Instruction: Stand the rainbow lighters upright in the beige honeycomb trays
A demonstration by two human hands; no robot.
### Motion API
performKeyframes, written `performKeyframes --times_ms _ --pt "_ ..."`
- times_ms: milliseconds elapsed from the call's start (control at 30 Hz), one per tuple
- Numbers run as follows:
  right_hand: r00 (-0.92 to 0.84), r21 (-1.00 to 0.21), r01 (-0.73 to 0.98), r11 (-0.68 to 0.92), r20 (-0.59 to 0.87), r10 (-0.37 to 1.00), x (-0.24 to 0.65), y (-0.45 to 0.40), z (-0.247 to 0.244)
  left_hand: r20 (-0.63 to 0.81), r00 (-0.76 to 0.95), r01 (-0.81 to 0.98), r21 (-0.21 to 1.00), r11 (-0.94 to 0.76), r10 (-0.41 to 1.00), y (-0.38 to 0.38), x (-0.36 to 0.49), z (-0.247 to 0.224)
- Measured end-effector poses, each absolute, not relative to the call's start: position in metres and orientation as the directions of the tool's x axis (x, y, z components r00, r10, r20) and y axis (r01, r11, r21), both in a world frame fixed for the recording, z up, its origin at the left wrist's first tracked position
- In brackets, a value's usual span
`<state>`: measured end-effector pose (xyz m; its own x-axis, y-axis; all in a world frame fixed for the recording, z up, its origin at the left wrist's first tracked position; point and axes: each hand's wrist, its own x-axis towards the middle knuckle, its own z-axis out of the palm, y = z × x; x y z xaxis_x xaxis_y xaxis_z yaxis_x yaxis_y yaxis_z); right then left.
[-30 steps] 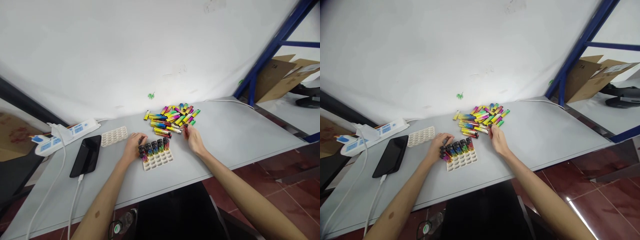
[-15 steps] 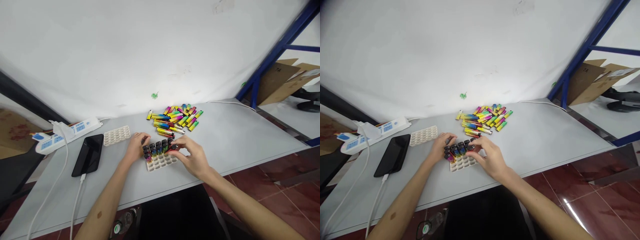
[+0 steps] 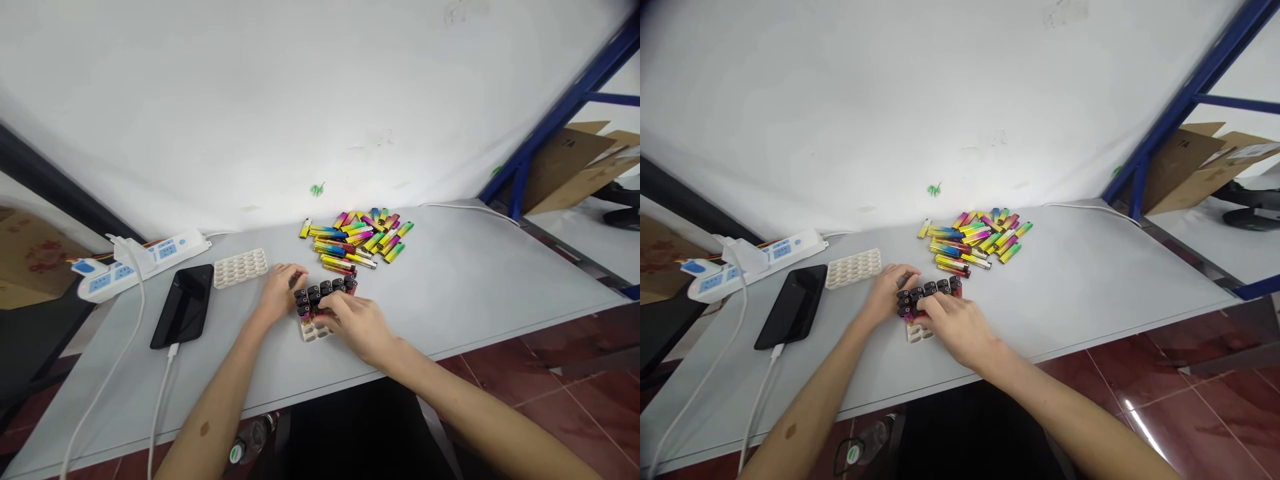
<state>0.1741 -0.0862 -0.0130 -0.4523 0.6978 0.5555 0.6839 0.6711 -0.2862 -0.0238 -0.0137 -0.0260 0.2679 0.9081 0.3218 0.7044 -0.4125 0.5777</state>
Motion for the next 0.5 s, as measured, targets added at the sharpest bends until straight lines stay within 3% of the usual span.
performKeyframes --times_ms 100,267,400,500 --pt "-0.47 -0.183 0.73 0.659 0.566 0.678 0.172 -0.089 -0.011 0.318 0.272 0.703 0.579 -0.413 0.908 -0.013 -0.024 -0.027" --pt "-0.442 -0.149 0.731 0.666 0.641 0.627 0.177 -0.091 -0.003 0.322 0.286 0.697 0.577 -0.426 0.903 -0.012 -0.025 -0.03" --pt "-0.233 -0.276 0.728 0.628 0.762 0.604 0.196 -0.066 0.0 0.327 0.285 0.701 0.57 -0.428 0.901 -0.011 -0.026 -0.031" --pt "-0.063 -0.419 0.796 0.437 0.66 0.749 0.214 -0.035 -0.006 0.332 0.283 0.706 0.563 -0.43 0.9 -0.011 -0.026 -0.031"
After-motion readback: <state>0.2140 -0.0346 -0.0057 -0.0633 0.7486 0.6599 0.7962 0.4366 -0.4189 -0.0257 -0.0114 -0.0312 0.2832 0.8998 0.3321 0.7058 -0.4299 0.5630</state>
